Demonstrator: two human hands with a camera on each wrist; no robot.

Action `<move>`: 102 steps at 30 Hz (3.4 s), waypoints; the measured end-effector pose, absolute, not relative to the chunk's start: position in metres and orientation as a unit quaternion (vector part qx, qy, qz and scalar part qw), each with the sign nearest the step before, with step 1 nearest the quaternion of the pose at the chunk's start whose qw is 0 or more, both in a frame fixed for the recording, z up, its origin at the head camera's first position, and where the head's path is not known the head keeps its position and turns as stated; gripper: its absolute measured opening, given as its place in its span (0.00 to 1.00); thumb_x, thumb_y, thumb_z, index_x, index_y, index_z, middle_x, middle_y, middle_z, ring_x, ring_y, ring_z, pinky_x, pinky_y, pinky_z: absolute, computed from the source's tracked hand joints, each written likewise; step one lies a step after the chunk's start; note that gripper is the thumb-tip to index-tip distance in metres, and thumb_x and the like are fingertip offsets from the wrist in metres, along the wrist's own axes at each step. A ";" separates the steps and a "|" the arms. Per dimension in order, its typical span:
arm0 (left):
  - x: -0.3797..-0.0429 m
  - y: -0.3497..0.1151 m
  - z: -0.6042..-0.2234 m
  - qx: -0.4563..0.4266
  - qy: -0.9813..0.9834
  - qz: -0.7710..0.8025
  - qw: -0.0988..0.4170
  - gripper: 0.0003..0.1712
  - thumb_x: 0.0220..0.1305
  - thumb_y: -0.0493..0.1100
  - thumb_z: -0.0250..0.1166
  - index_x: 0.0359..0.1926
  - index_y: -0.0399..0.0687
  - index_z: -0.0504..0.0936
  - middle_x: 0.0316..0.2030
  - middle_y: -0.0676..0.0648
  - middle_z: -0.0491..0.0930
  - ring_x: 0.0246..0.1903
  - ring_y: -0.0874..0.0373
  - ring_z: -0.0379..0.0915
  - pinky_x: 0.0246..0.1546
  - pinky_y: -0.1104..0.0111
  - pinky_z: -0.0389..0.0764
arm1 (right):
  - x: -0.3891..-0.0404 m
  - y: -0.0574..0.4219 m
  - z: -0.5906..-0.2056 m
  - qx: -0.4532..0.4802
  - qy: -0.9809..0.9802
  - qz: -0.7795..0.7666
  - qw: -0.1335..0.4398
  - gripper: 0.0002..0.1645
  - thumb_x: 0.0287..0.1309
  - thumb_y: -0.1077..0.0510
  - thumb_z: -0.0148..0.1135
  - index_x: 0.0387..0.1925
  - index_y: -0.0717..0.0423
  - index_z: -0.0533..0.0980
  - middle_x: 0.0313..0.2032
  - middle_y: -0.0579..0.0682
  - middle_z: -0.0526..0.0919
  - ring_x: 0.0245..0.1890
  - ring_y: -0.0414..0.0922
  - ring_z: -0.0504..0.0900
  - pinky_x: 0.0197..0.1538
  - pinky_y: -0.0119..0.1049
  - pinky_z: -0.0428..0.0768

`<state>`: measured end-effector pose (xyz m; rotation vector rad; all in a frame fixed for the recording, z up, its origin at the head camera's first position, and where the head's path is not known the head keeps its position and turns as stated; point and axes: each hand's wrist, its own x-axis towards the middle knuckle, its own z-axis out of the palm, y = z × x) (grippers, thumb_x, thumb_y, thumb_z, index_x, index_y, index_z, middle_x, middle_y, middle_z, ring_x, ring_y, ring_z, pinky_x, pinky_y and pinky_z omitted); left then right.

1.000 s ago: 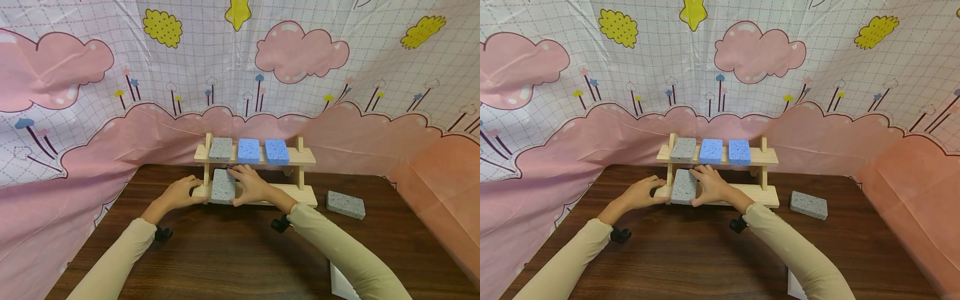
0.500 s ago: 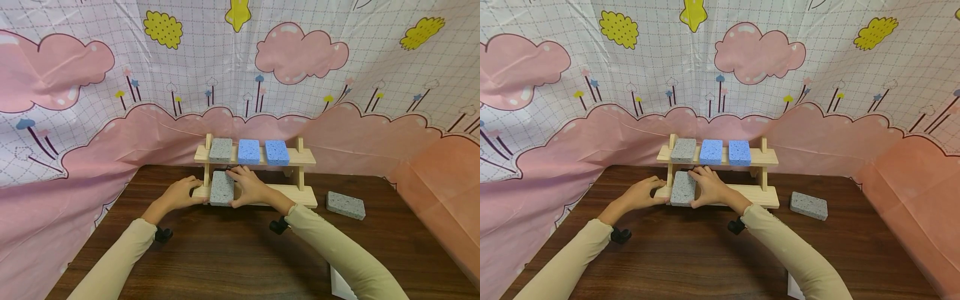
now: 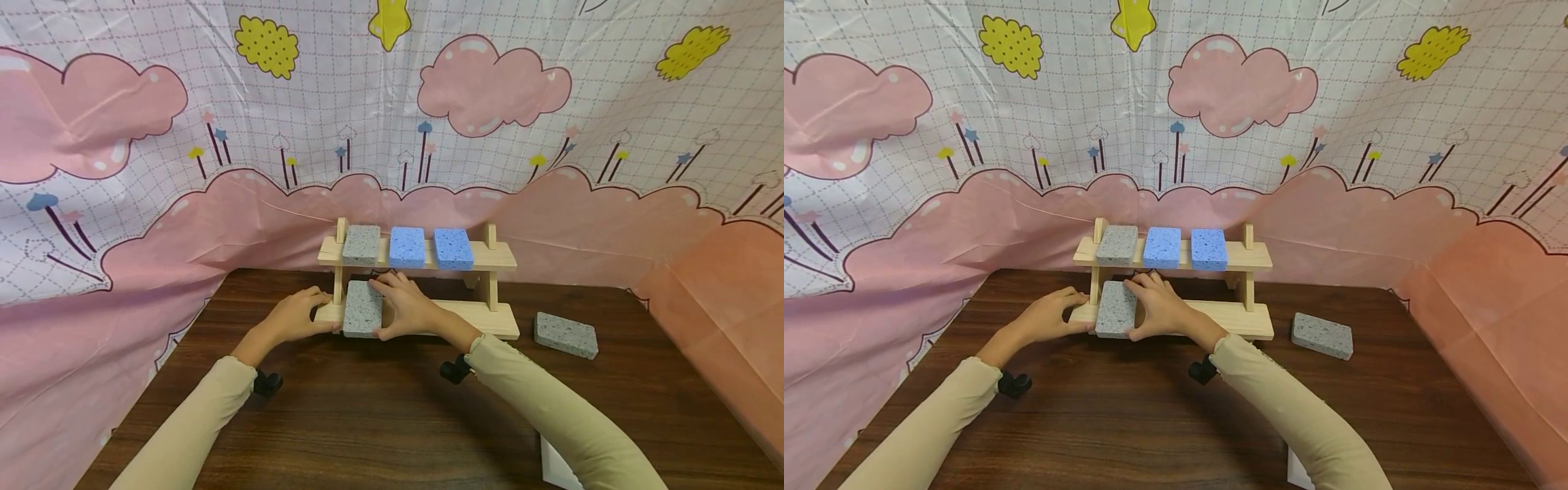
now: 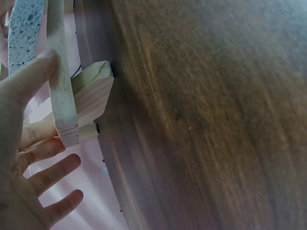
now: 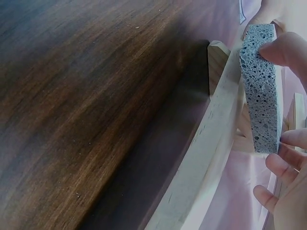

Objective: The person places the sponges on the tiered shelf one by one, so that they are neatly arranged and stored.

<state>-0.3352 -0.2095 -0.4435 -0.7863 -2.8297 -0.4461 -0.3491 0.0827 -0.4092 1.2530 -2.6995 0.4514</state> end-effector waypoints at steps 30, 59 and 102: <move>-0.336 -0.209 -0.443 -0.259 -0.950 -0.153 0.081 0.37 0.61 0.64 0.71 0.63 0.45 0.81 0.55 0.43 0.79 0.54 0.44 0.80 0.53 0.47 0.81 | -0.353 0.078 -0.414 0.406 -0.900 0.152 0.047 0.61 0.45 0.37 0.76 0.76 0.58 0.63 0.71 0.60 0.67 0.61 0.53 0.67 0.60 0.55 0.72; -0.336 -0.209 -0.443 -0.257 -0.952 -0.147 0.078 0.37 0.60 0.65 0.71 0.63 0.47 0.82 0.57 0.43 0.79 0.55 0.43 0.79 0.54 0.45 0.81 | -0.363 0.080 -0.419 0.385 -0.909 0.161 -0.001 0.58 0.50 0.35 0.69 0.77 0.56 0.62 0.75 0.58 0.64 0.69 0.56 0.63 0.67 0.68 0.67; -0.336 -0.210 -0.443 -0.257 -0.953 -0.144 0.071 0.37 0.61 0.65 0.71 0.62 0.45 0.81 0.58 0.42 0.79 0.56 0.42 0.78 0.55 0.44 0.80 | -0.359 0.088 -0.414 0.373 -0.912 0.169 -0.033 0.64 0.50 0.31 0.70 0.81 0.51 0.53 0.79 0.56 0.56 0.67 0.55 0.64 0.65 0.64 0.68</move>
